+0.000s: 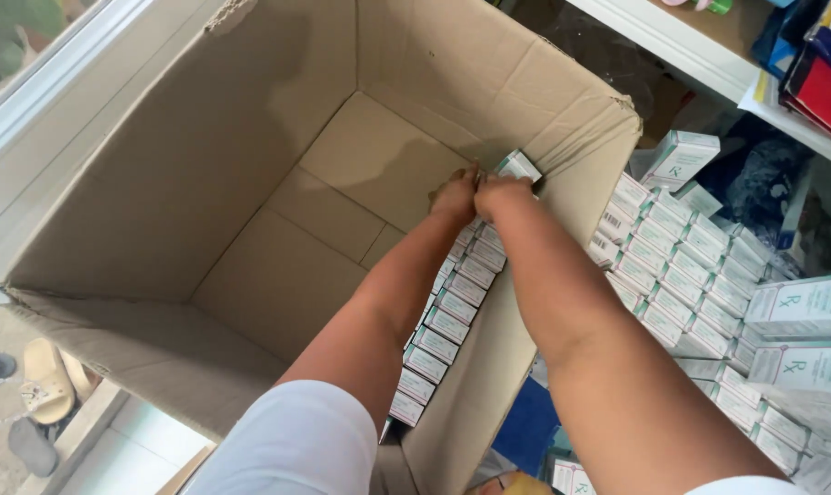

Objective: The person repeatedly picks up small white boxes from a large stack, opens them to reveal a plastic tray containing a small bottle and a vial, and then places the boxes into a large cardboard shipping box. The process is repeated continuously.

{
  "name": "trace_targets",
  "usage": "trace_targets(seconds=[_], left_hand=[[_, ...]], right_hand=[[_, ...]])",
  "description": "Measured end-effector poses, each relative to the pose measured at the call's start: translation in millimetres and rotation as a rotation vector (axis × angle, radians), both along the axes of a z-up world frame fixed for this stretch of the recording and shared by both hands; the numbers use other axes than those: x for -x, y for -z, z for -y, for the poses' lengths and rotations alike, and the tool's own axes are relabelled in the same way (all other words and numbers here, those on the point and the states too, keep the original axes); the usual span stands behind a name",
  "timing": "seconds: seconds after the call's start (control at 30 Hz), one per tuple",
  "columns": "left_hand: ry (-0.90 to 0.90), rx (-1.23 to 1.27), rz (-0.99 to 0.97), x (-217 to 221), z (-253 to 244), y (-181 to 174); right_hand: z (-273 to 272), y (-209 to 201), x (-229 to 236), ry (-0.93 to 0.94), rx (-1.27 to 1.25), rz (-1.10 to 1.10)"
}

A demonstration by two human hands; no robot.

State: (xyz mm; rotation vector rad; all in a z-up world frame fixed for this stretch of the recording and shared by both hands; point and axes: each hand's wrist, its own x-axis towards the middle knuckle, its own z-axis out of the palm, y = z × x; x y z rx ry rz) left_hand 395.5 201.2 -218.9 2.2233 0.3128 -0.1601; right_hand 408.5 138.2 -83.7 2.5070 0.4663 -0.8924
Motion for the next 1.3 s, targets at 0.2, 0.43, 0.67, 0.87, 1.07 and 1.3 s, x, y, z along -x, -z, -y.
trace_targets(seconds=[0.2,0.43,0.67,0.87,1.07,1.3], left_hand=[[0.12,-0.45,0.027,14,-8,-81],[0.052,-0.211,0.985,43,42,-216],[0.677,-0.373,0.998,148,228,-267],[0.765,-0.773,0.003,172,257,-211],[0.424,-0.585,0.012,194,221,-127],[0.116,-0.058,0.515,256,206,-102]], right_hand=[[7,-5,-9,-0.071,-0.125,0.119],[119,-146,79,-0.163,-0.805,0.592],[320,-110,205,0.19,-1.145,0.762],[328,11,284,0.423,-1.402,0.608],[268,15,289,0.169,-1.373,0.756],[283,32,289,0.294,-1.45,0.771]])
